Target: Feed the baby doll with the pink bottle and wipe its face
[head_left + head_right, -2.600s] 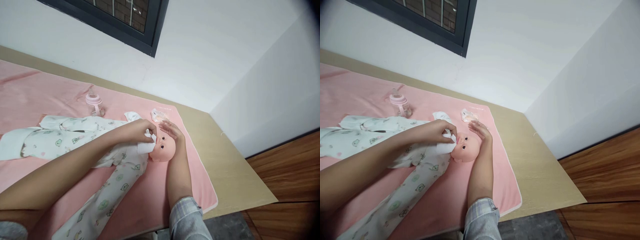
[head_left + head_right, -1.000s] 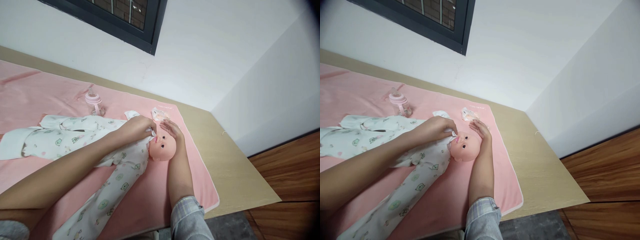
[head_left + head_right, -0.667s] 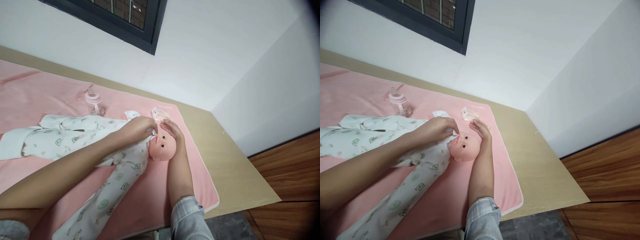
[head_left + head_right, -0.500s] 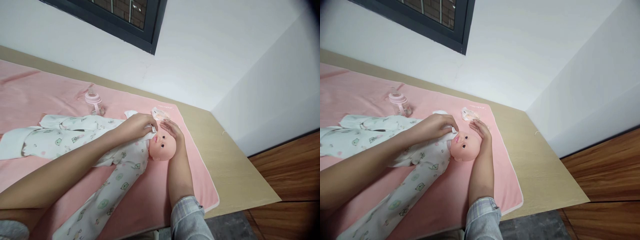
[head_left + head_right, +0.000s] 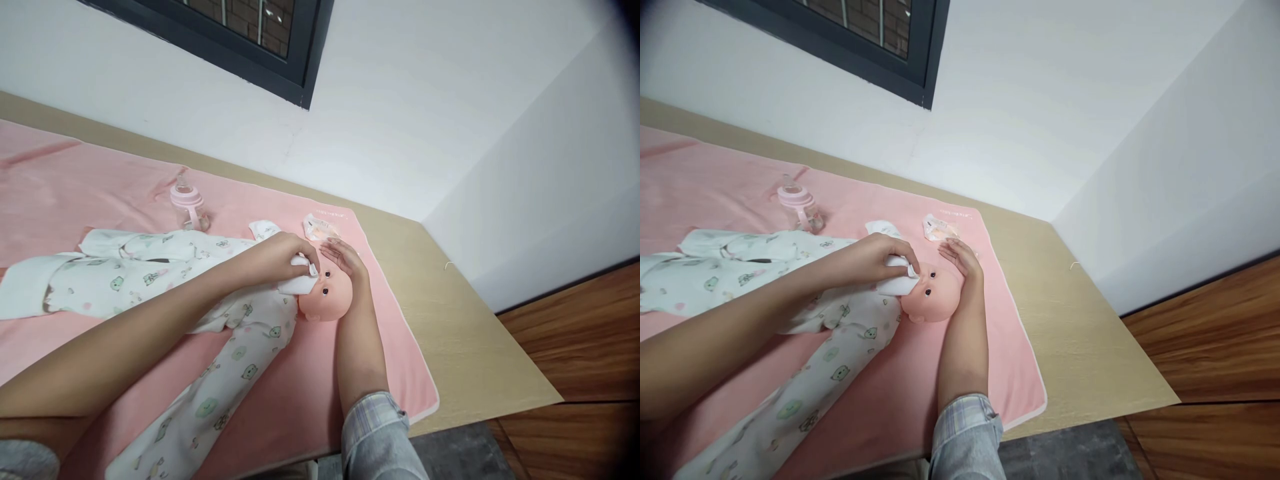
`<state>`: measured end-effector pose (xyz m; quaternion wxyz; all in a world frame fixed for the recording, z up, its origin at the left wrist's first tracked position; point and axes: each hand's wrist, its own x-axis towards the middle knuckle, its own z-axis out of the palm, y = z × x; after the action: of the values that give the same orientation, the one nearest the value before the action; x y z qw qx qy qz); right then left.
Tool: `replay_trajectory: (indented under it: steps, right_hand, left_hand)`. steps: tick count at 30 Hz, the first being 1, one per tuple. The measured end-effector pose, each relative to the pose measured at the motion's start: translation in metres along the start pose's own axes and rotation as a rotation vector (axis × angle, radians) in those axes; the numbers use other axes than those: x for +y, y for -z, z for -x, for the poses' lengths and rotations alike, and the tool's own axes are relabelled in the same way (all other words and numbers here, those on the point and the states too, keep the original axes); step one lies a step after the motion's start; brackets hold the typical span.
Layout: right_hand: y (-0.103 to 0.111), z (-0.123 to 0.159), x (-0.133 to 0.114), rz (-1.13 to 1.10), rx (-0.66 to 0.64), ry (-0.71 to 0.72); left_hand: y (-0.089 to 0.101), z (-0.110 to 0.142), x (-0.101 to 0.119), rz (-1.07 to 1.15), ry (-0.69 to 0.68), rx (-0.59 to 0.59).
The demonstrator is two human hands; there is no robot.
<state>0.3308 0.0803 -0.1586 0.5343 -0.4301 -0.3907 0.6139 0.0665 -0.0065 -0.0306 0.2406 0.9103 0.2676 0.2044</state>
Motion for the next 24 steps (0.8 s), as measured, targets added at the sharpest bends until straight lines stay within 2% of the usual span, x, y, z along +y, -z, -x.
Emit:
replay_trajectory:
  steps: [6,24]
  right_hand:
    - [-0.0003,0.0001,0.0001,-0.001,0.002,0.005]
    - [-0.0008,-0.0004,0.0004,-0.008,0.013,0.008]
  left_hand:
    - [-0.0015,0.0010,0.0014,-0.030,0.016,-0.014]
    - [-0.0050,-0.0014,-0.0069,-0.069,-0.002,0.069]
